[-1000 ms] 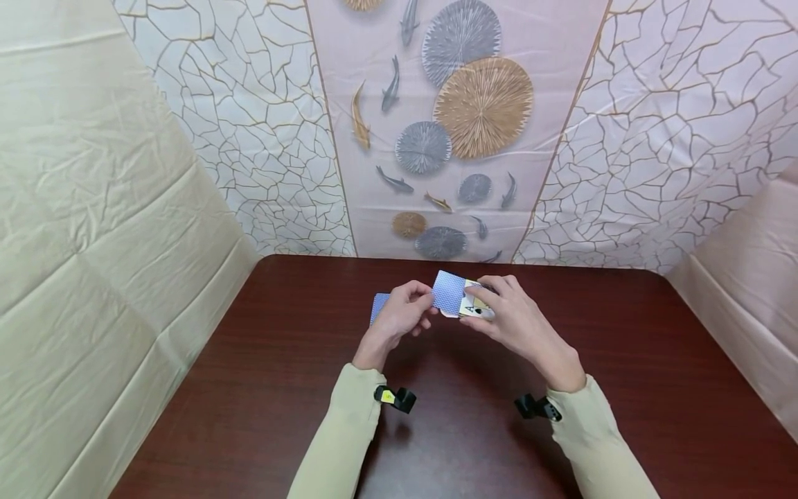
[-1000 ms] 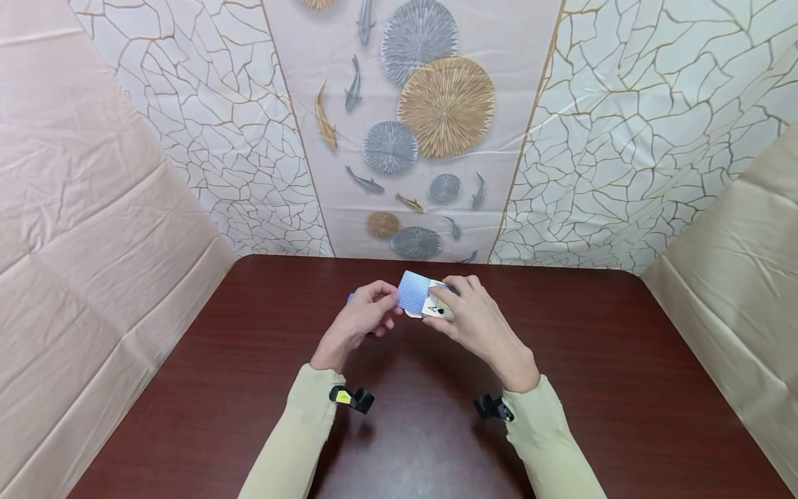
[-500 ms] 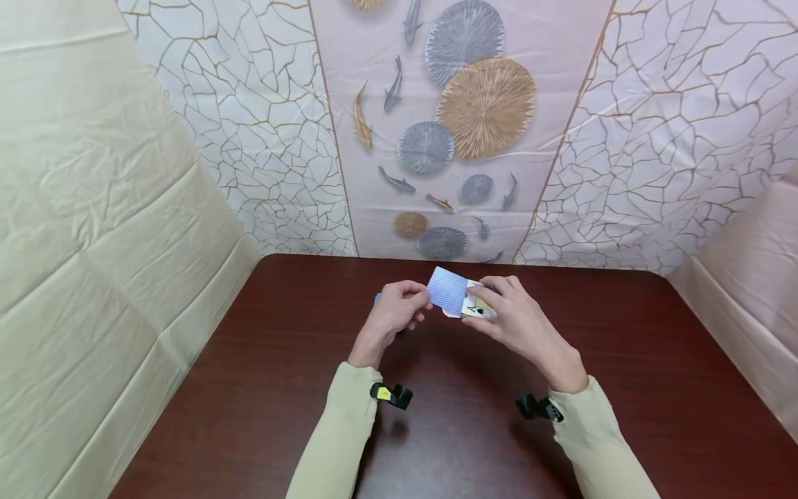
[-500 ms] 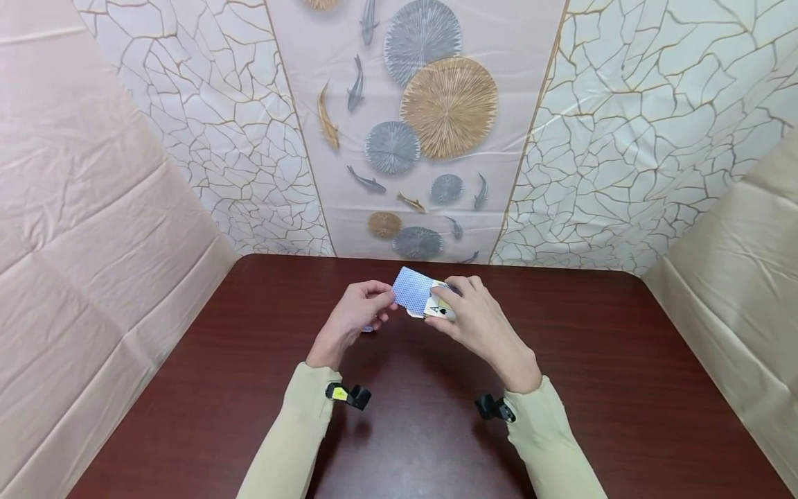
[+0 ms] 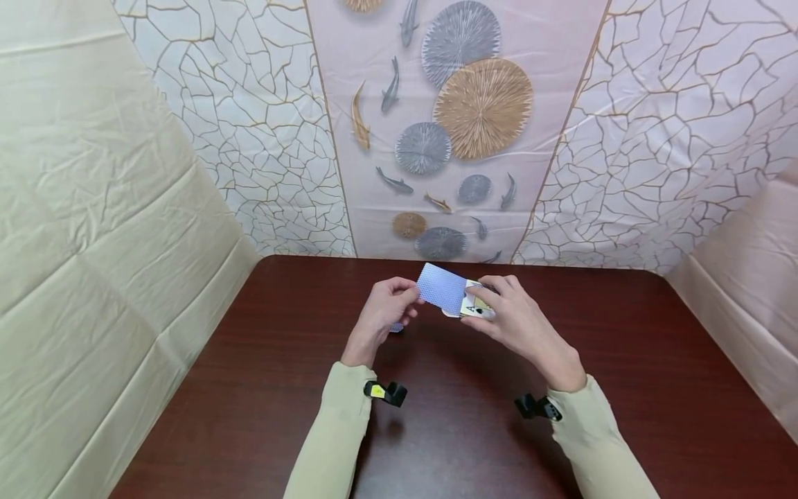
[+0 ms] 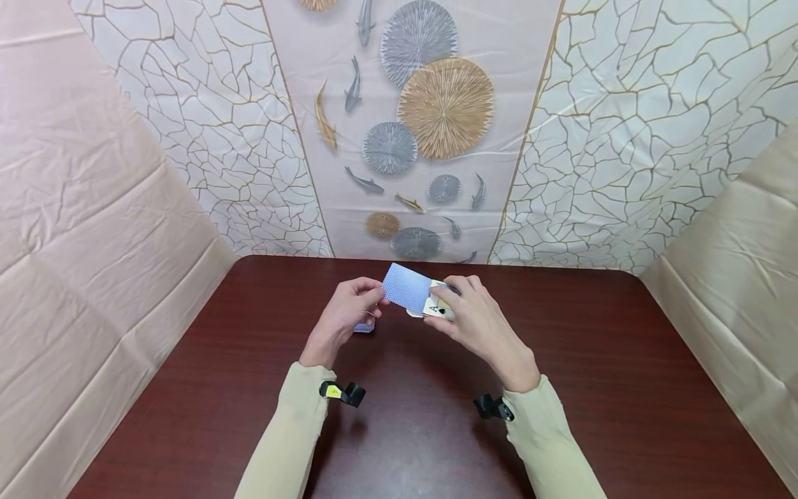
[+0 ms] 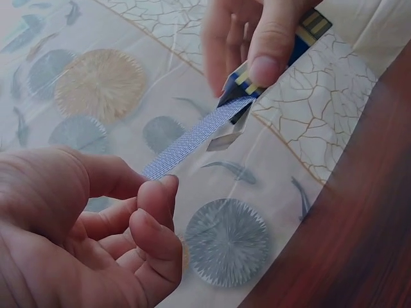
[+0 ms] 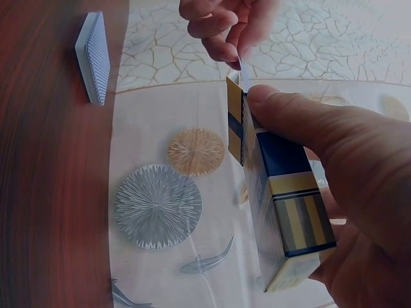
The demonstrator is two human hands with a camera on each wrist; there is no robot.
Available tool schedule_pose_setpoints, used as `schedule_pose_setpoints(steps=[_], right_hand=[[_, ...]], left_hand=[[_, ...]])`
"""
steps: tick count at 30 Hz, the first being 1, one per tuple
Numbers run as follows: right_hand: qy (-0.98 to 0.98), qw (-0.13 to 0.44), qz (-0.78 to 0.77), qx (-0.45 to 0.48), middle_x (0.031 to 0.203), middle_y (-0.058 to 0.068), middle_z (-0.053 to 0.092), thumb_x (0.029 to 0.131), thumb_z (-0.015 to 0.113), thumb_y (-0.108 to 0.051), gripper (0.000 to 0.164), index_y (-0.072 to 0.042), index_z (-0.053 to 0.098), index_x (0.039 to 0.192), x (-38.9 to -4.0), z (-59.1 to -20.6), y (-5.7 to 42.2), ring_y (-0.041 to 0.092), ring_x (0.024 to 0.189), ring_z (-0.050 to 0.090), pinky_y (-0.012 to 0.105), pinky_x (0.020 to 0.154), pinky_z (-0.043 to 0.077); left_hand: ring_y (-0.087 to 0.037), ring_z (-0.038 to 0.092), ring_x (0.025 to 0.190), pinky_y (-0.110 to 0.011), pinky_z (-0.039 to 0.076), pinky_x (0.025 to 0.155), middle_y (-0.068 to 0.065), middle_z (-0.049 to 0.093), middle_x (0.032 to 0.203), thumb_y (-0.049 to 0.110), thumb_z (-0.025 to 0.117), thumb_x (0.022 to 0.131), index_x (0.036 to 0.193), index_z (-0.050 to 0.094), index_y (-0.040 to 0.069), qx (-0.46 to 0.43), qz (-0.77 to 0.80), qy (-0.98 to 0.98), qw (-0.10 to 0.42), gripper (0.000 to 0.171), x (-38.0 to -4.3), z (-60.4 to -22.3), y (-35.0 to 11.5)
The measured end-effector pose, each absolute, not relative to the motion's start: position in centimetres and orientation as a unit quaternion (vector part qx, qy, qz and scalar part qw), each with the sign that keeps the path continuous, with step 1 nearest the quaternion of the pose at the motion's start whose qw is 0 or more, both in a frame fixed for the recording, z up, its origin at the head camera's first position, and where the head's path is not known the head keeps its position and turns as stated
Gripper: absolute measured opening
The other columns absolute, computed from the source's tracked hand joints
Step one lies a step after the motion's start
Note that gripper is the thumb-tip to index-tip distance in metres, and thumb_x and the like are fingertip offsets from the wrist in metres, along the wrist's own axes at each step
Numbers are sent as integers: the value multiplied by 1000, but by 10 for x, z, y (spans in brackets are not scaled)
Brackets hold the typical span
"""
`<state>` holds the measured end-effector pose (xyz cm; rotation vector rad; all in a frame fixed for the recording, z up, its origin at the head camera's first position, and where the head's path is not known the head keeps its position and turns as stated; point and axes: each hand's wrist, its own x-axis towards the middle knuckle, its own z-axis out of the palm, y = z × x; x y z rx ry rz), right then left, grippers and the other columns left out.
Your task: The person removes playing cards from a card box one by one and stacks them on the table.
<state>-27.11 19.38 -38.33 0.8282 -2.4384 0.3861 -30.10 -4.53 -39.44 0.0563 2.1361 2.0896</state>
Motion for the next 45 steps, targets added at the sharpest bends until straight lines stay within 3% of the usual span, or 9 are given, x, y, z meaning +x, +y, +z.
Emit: schedule_pose_setpoints(steps=[18, 29, 39, 45], right_hand=[[-892, 288, 145, 318, 114, 16, 63, 72, 87, -32, 48, -9, 71, 111, -273, -386, 197, 32, 96, 51, 40, 73, 48], [-896, 282, 144, 313, 115, 14, 63, 72, 86, -33, 48, -10, 71, 112, -273, -386, 195, 30, 96, 51, 41, 74, 48], [-897, 275, 146, 315, 115, 14, 63, 73, 86, -33, 47, -11, 71, 111, -272, -386, 194, 31, 97, 51, 41, 75, 49], [-898, 272, 143, 315, 114, 14, 63, 74, 85, -33, 46, -11, 71, 111, -272, -386, 194, 30, 97, 51, 41, 76, 48]], left_hand=[[-8, 50, 55, -19, 42, 50, 1, 63, 73, 6, 62, 93, 107, 65, -4, 7, 724, 689, 32, 17, -313, -400, -65], [-8, 51, 57, -20, 43, 51, -5, 65, 74, 3, 63, 93, 105, 64, -5, -13, 711, 703, 22, 15, -328, -403, -89], [-16, 52, 64, -25, 45, 56, -11, 64, 83, 10, 62, 96, 107, 64, 1, -41, 680, 731, 29, 15, -335, -401, -98], [-13, 52, 62, -26, 44, 57, -10, 63, 87, 14, 59, 97, 110, 64, 5, -59, 674, 736, 33, 16, -339, -402, -100]])
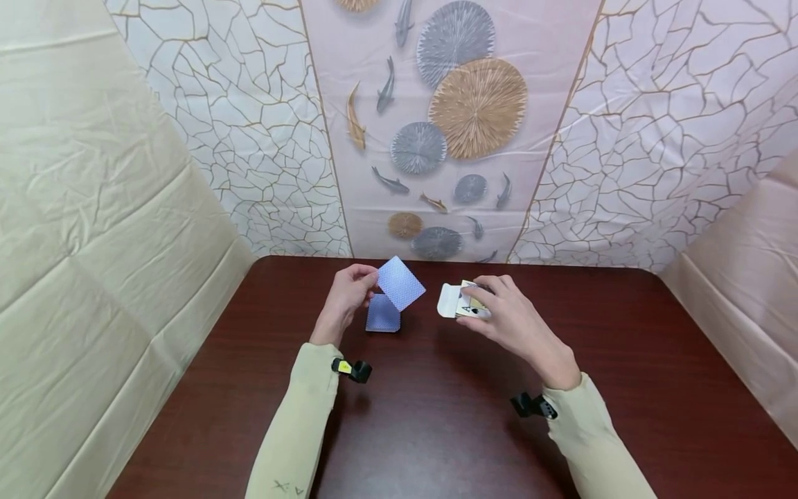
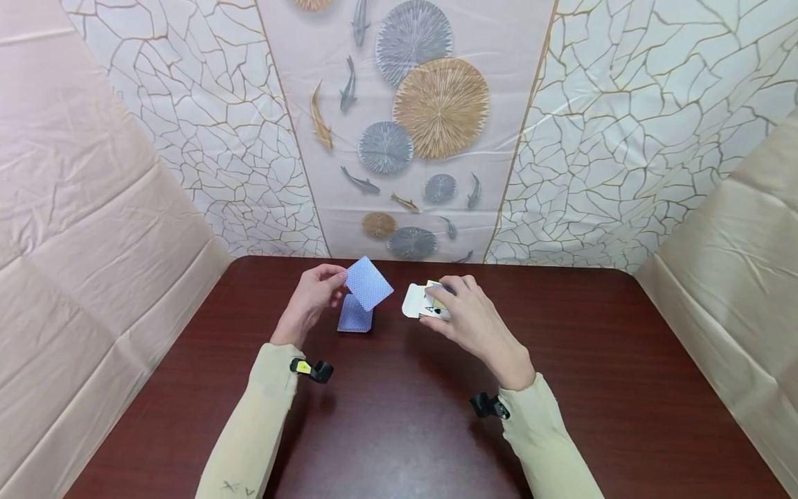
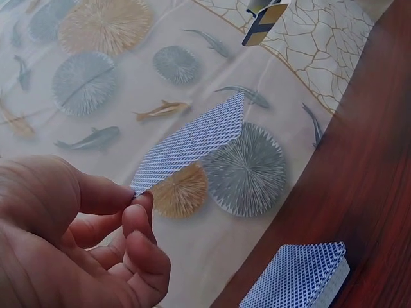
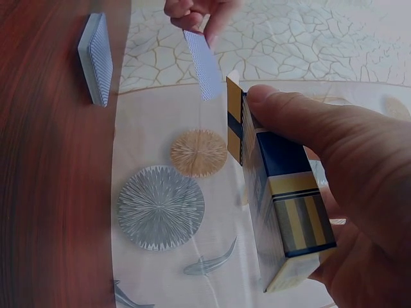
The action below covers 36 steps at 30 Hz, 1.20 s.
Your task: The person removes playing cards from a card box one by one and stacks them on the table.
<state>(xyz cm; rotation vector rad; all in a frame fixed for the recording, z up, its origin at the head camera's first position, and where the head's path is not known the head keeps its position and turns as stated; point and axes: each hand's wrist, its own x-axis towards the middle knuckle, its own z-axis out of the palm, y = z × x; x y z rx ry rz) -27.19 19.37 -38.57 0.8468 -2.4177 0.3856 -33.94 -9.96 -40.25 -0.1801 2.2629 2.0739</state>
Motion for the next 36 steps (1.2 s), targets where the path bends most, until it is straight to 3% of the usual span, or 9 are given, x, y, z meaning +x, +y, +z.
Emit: schedule_pose_setpoints(steps=[4, 10, 14, 36], right_hand=[[-900, 269, 142, 313, 115, 13, 63, 74, 85, -34, 46, -12, 71, 111, -272, -385, 194, 30, 97, 51, 41, 76, 48], [-899, 271, 143, 314, 115, 14, 63, 74, 85, -34, 45, -11, 71, 111, -272, -385, 194, 30, 97, 51, 41, 76, 48], [-899, 270, 141, 314, 115, 14, 63, 74, 85, -34, 45, -11, 71, 111, -271, -386, 194, 31, 97, 51, 41, 76, 48], [-894, 277, 147, 322, 114, 14, 63, 74, 85, -33, 44, -11, 72, 109, -271, -387, 192, 30, 96, 51, 41, 75, 49]], left_hand=[[-11, 52, 61, -28, 44, 61, -8, 62, 88, 15, 60, 97, 111, 66, 5, -66, 670, 739, 35, 18, -343, -404, -101], [-9, 51, 59, -20, 42, 52, 0, 57, 79, 14, 62, 96, 109, 68, 0, -65, 682, 728, 29, 19, -351, -405, -102], [-8, 50, 58, -21, 43, 54, 1, 58, 77, 13, 63, 95, 107, 68, -1, -61, 686, 725, 34, 18, -356, -406, -102], [-10, 48, 60, -22, 42, 54, 2, 52, 77, 16, 62, 96, 105, 66, 6, -55, 681, 728, 56, 14, -379, -420, -108]])
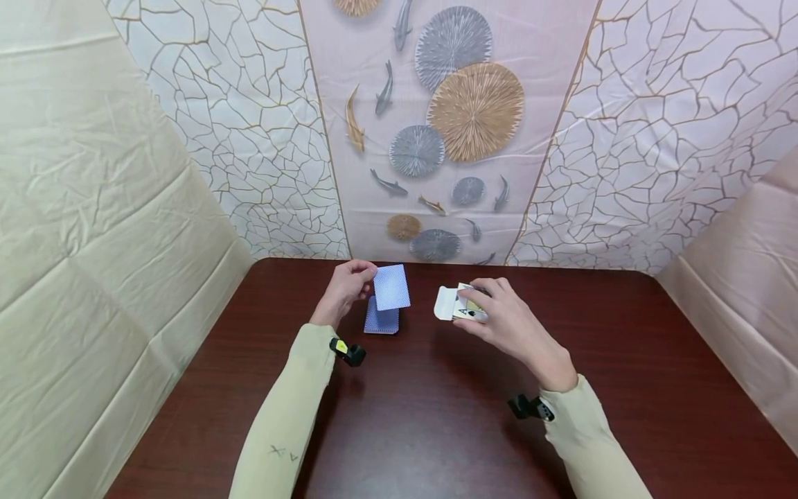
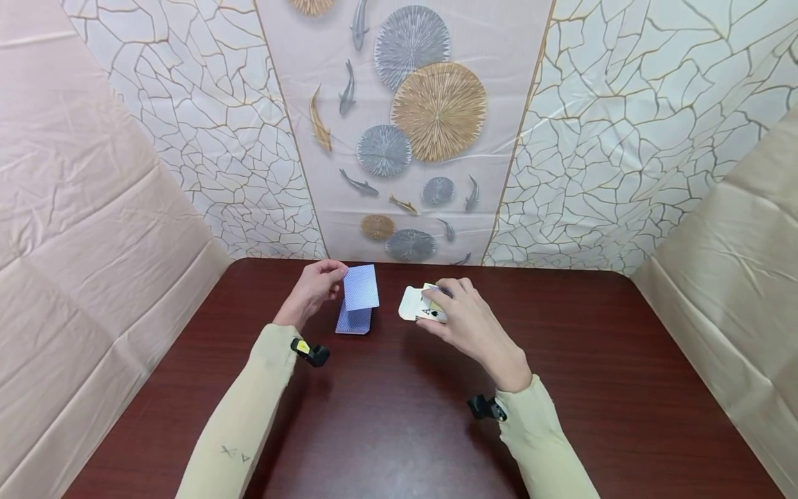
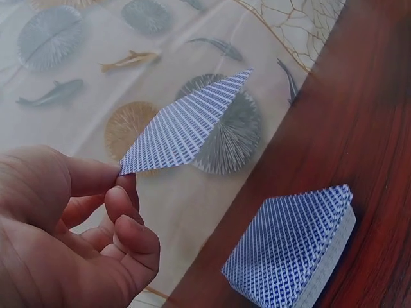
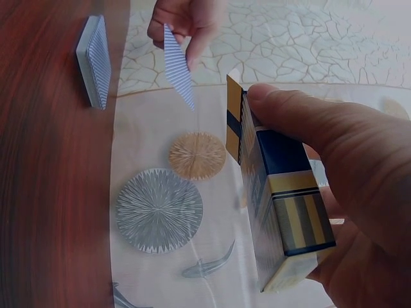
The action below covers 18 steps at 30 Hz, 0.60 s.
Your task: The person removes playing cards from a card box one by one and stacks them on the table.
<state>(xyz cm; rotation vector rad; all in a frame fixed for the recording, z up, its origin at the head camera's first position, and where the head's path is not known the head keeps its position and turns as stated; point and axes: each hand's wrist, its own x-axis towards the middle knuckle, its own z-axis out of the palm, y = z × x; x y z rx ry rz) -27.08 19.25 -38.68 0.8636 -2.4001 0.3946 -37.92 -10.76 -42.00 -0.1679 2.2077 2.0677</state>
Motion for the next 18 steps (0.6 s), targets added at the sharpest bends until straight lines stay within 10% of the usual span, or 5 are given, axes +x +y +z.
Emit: schedule_pose_setpoints(steps=[18], right_hand=[[-898, 269, 142, 318, 113, 14, 63, 74, 85, -32, 43, -12, 72, 110, -272, -388, 191, 30, 96, 51, 40, 74, 49]], left_hand=[[-12, 47, 64, -22, 41, 56, -1, 53, 82, 17, 61, 97, 109, 65, 8, -69, 641, 758, 102, 15, -394, -441, -114]])
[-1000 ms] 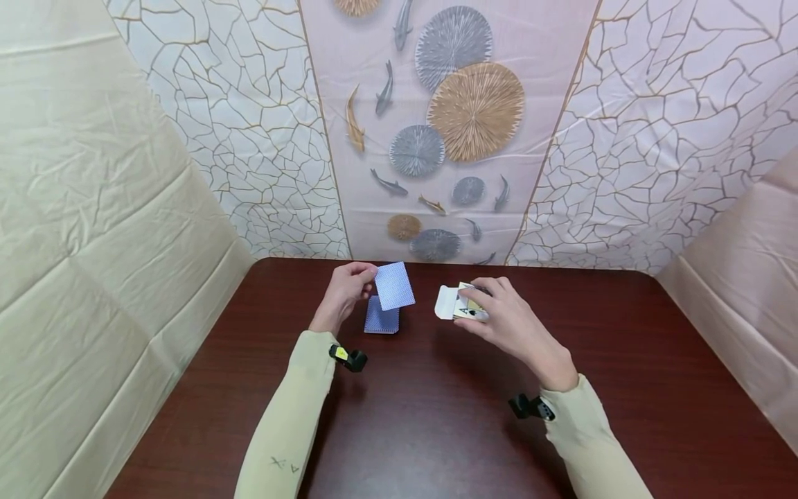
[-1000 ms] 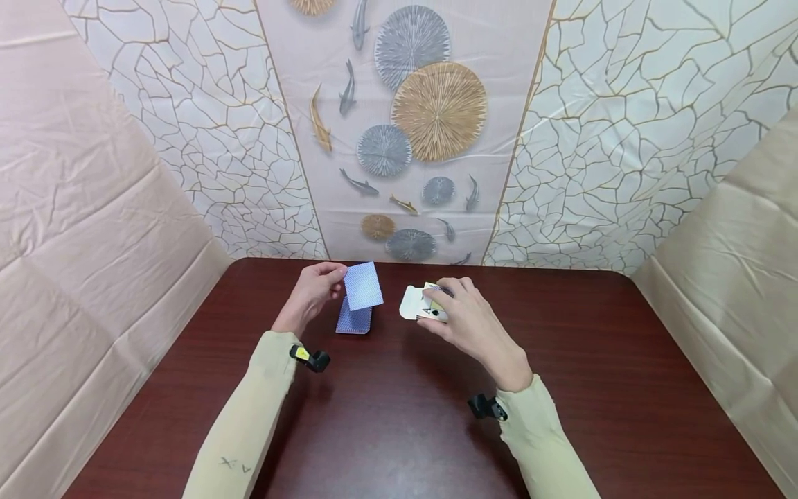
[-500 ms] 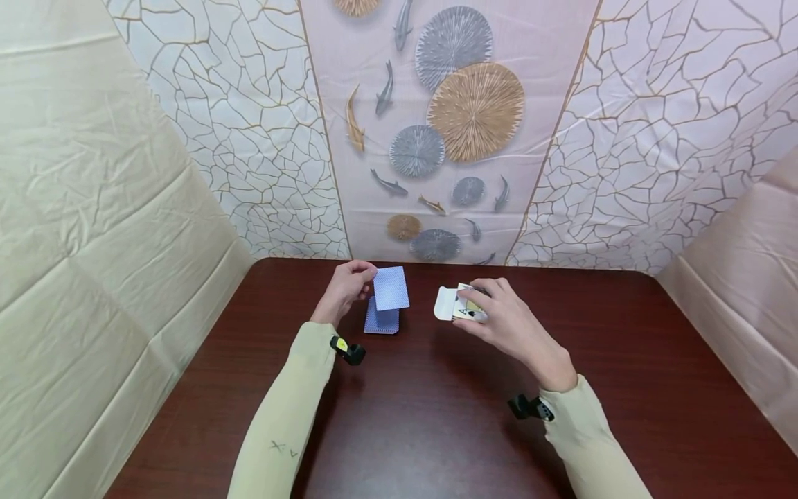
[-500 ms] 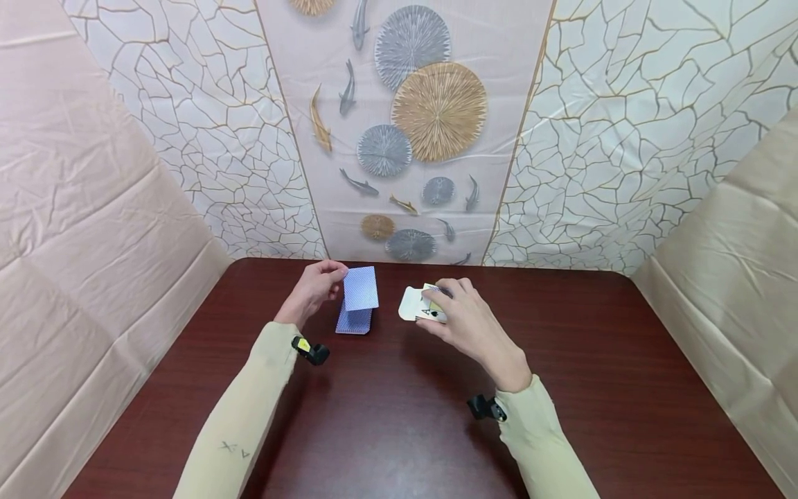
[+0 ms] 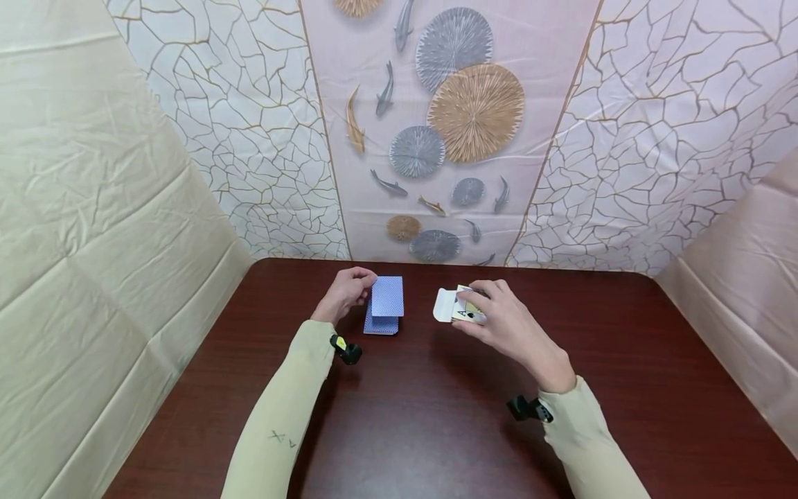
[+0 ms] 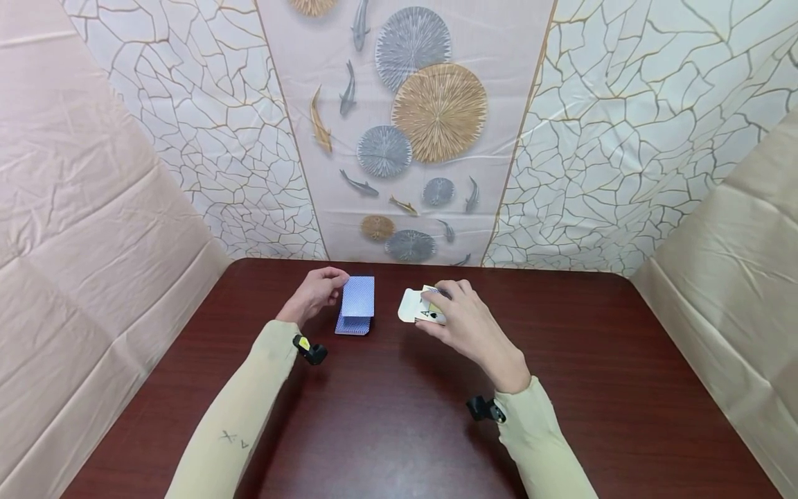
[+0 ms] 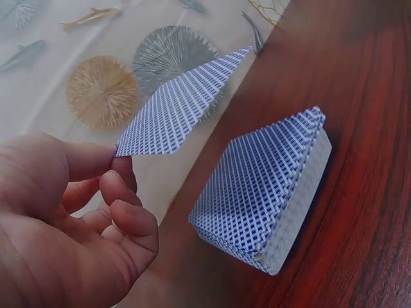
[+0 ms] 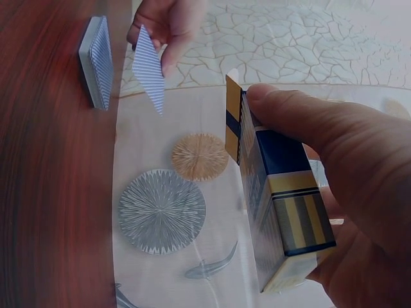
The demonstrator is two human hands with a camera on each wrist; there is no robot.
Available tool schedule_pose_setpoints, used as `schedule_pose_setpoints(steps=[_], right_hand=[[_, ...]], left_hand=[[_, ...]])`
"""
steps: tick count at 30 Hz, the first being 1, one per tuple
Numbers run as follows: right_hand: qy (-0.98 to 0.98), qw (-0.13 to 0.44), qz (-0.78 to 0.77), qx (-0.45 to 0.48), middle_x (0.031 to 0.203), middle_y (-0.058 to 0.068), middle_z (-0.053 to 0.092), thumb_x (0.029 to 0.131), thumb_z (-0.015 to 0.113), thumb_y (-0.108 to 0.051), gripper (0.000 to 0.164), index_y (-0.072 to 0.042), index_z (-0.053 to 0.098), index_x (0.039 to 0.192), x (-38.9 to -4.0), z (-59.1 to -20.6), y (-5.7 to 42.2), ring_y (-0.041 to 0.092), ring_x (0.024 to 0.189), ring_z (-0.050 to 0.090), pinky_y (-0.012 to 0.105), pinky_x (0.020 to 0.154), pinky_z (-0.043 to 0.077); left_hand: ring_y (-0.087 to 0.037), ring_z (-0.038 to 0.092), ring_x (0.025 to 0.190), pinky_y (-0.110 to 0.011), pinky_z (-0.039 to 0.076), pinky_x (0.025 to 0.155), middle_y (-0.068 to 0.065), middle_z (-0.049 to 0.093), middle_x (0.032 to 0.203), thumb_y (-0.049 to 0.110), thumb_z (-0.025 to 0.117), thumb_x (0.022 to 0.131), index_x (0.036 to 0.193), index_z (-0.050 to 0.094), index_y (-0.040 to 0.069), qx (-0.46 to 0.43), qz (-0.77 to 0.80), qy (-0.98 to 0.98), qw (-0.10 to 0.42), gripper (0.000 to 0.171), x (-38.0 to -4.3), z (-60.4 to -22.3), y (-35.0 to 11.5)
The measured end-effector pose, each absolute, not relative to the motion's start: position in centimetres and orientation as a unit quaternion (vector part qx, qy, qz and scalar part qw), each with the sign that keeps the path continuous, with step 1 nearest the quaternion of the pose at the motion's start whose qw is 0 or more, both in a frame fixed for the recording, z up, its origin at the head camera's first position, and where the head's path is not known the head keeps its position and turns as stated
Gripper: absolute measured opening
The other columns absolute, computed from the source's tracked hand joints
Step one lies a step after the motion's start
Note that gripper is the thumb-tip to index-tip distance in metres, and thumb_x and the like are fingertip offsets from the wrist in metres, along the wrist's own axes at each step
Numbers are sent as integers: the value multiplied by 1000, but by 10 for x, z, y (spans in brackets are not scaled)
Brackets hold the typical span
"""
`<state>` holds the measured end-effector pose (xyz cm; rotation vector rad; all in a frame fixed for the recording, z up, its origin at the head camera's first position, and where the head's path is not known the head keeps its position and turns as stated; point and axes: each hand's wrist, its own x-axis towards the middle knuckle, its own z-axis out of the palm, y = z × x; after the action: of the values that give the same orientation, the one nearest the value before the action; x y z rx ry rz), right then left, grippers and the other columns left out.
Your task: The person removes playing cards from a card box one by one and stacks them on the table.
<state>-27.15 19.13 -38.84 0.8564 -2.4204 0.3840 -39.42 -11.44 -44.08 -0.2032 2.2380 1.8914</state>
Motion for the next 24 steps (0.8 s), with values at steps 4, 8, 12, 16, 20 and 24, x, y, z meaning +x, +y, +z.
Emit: schedule_pose_setpoints(steps=[4, 8, 12, 16, 20, 24], right_hand=[[-899, 267, 142, 318, 114, 14, 63, 75, 85, -32, 43, -12, 71, 110, -271, -388, 191, 30, 97, 51, 41, 75, 49], [-901, 263, 141, 316, 114, 14, 63, 75, 84, -33, 43, -12, 71, 111, -270, -388, 191, 30, 98, 52, 40, 76, 49], [-901, 260, 140, 317, 114, 14, 63, 75, 85, -33, 44, -12, 71, 111, -270, -388, 191, 31, 98, 52, 41, 77, 49], [-898, 266, 140, 321, 113, 14, 63, 74, 85, -33, 45, -11, 71, 110, -271, -388, 190, 31, 98, 52, 42, 78, 49], [-894, 274, 141, 325, 112, 14, 63, 73, 86, -32, 45, -11, 71, 109, -271, -390, 190, 32, 97, 53, 43, 77, 49], [-895, 272, 141, 324, 112, 14, 63, 73, 86, -32, 45, -11, 71, 110, -271, -390, 190, 32, 97, 53, 43, 77, 50]], left_hand=[[-13, 48, 65, -23, 42, 57, -2, 52, 83, 17, 59, 98, 110, 65, 7, -66, 629, 767, 109, 16, -395, -445, -115], [-14, 48, 67, -26, 42, 60, -3, 52, 83, 17, 58, 99, 109, 65, 7, -67, 615, 777, 115, 16, -395, -449, -117], [-15, 48, 68, -27, 42, 60, -3, 52, 85, 18, 58, 99, 109, 66, 9, -68, 604, 785, 116, 16, -394, -452, -117], [-16, 48, 69, -25, 41, 58, -4, 53, 85, 18, 58, 99, 110, 66, 8, -65, 605, 785, 120, 16, -394, -454, -117], [-15, 48, 68, -24, 41, 56, -4, 53, 86, 18, 59, 99, 109, 66, 8, -66, 604, 785, 123, 16, -394, -456, -117], [-15, 49, 69, -24, 42, 57, -4, 54, 87, 20, 59, 99, 108, 66, 9, -68, 593, 792, 123, 16, -394, -457, -120]])
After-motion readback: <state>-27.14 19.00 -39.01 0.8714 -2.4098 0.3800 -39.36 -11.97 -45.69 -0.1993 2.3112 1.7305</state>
